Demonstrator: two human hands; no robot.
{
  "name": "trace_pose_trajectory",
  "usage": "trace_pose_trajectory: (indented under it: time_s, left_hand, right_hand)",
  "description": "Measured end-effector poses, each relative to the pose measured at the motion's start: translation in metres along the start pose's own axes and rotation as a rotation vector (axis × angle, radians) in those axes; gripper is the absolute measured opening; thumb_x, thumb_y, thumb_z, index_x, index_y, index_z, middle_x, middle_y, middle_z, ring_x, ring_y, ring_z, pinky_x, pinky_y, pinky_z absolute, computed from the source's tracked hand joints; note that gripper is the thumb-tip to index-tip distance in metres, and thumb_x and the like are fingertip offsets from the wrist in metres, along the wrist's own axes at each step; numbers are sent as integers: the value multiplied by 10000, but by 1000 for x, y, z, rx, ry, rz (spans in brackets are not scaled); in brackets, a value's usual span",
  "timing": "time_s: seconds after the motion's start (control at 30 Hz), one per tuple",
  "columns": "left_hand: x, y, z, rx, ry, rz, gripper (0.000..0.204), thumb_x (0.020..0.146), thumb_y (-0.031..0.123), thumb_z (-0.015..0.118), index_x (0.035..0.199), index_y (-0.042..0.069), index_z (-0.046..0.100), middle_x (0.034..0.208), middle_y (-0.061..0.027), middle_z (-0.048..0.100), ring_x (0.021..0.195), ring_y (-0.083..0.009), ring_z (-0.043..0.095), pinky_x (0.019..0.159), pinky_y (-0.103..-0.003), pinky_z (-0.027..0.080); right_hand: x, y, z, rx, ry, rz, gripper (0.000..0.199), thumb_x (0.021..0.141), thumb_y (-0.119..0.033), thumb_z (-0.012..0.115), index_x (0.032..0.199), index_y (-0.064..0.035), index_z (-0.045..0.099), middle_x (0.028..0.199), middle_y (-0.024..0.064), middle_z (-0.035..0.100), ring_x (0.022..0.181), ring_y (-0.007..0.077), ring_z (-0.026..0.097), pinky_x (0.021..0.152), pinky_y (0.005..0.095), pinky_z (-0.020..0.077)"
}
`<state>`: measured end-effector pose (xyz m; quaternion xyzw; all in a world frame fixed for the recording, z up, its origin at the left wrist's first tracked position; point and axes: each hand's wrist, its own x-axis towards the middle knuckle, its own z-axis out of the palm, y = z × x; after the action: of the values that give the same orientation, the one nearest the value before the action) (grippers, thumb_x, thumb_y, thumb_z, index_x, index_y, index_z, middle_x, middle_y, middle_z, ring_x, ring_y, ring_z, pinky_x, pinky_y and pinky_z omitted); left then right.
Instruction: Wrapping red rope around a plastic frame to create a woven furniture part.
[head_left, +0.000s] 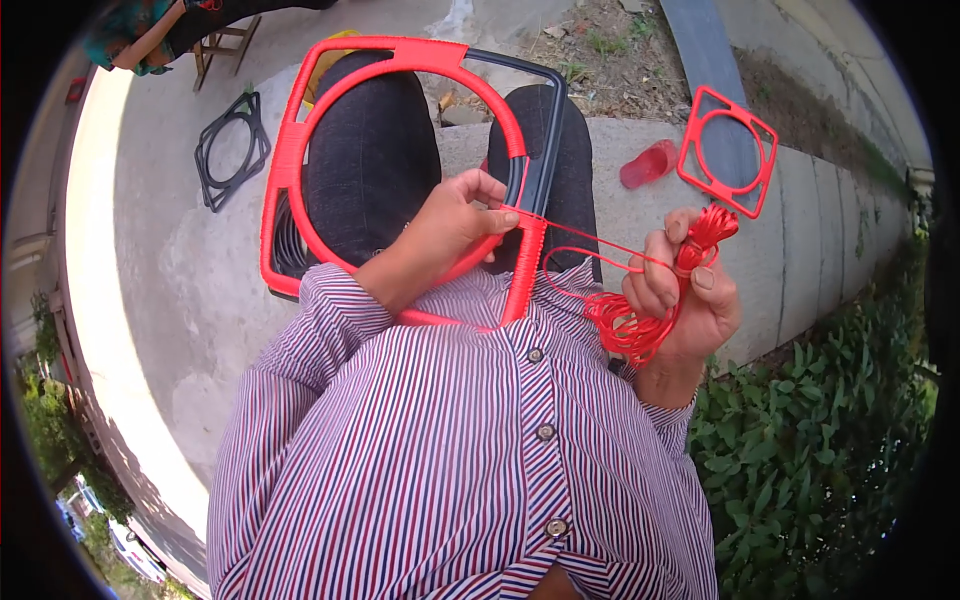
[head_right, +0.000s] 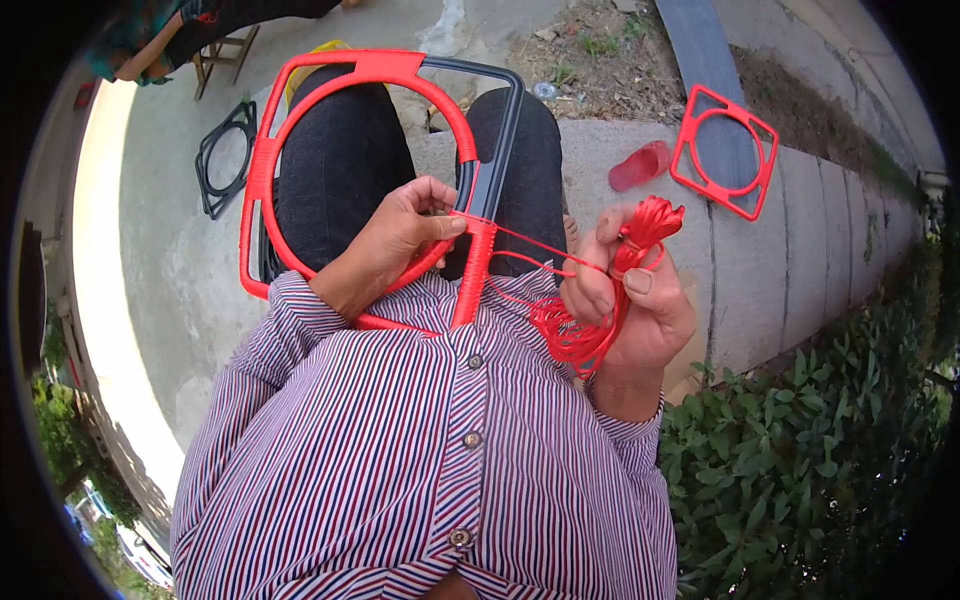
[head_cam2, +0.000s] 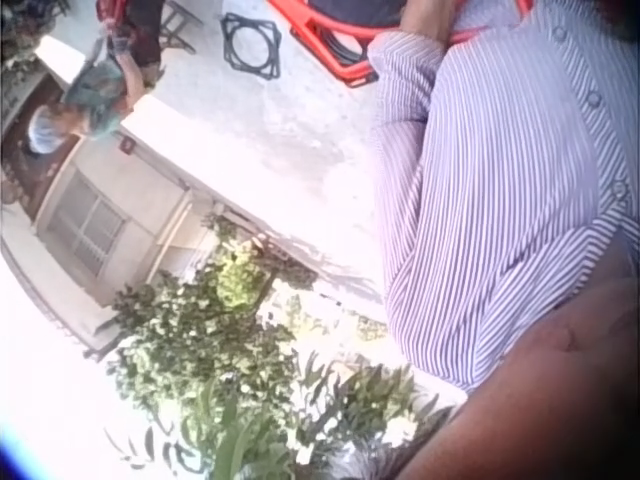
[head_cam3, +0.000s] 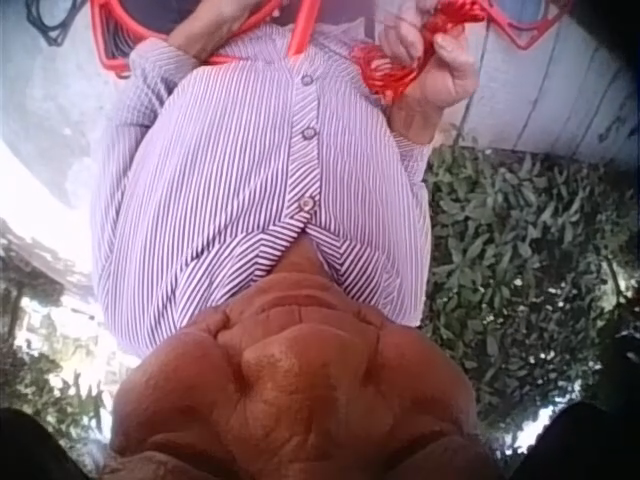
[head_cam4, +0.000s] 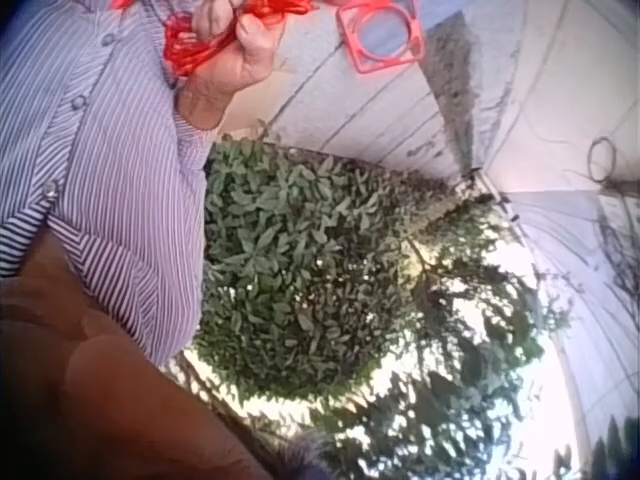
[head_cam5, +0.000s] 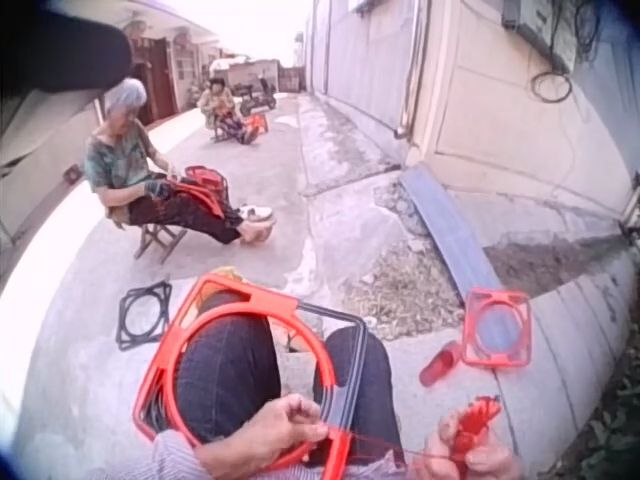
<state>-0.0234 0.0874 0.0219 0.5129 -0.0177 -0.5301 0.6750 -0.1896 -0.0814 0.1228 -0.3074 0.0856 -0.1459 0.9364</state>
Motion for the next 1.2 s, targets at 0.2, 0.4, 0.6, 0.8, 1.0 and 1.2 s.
trace_pose_trajectory:
  time_s: [0.2, 0.4, 0.6, 0.8, 1.0, 1.2]
  left_hand:
    - [-3, -13, 18, 1058, 251, 596, 597, 913, 398, 576, 1301, -24, 411, 1021, -138, 567, 919, -128, 572, 767, -239, 442]
    - [-2, -4, 15, 297, 92, 186, 420, 994, 374, 390, 1121, -13, 496, 757, -79, 558, 645, -176, 556, 538, -291, 448]
    - [-6, 11, 9, -37, 7, -170, 340, 1007, 322, 356, 1010, 33, 536, 703, -61, 554, 528, -130, 515, 431, -260, 418]
    - [-4, -1, 13, -19, 190, 149, 225, 1008, 211, 411, 976, 43, 558, 730, -12, 544, 572, -62, 481, 500, -199, 420]
    - [-17, -7, 25, 638, 179, 864, 178, 938, 102, 496, 1021, -10, 607, 860, -91, 594, 816, -173, 585, 737, -299, 465]
    - [-17, 0, 13, 254, 136, 594, 179, 938, 119, 473, 994, 10, 604, 793, -22, 534, 678, -89, 500, 625, -236, 416]
  right_hand:
    - [13, 10, 12, -687, -640, 139, 337, 787, -260, 628, 906, 53, 593, 874, 115, 522, 760, 181, 527, 671, 275, 415]
    - [47, 27, -65, -2116, -69, -114, 272, 720, -35, 651, 990, -7, 672, 822, 105, 534, 755, 238, 561, 702, 338, 460]
    - [62, 56, -49, -1219, -76, 147, 453, 759, -13, 668, 1200, 15, 569, 935, 84, 603, 849, 168, 600, 723, 286, 489]
    - [58, 58, -69, -862, 151, -31, 442, 803, -8, 687, 1224, 40, 562, 1047, 74, 635, 912, 115, 607, 773, 211, 500]
    - [64, 76, -36, -1602, -85, -513, 373, 697, -124, 746, 1066, -132, 692, 1240, 101, 543, 1192, 305, 455, 990, 379, 391]
    - [55, 47, -56, -1251, -154, -277, 189, 796, -165, 711, 938, -43, 687, 1227, 111, 555, 1104, 273, 525, 958, 387, 411]
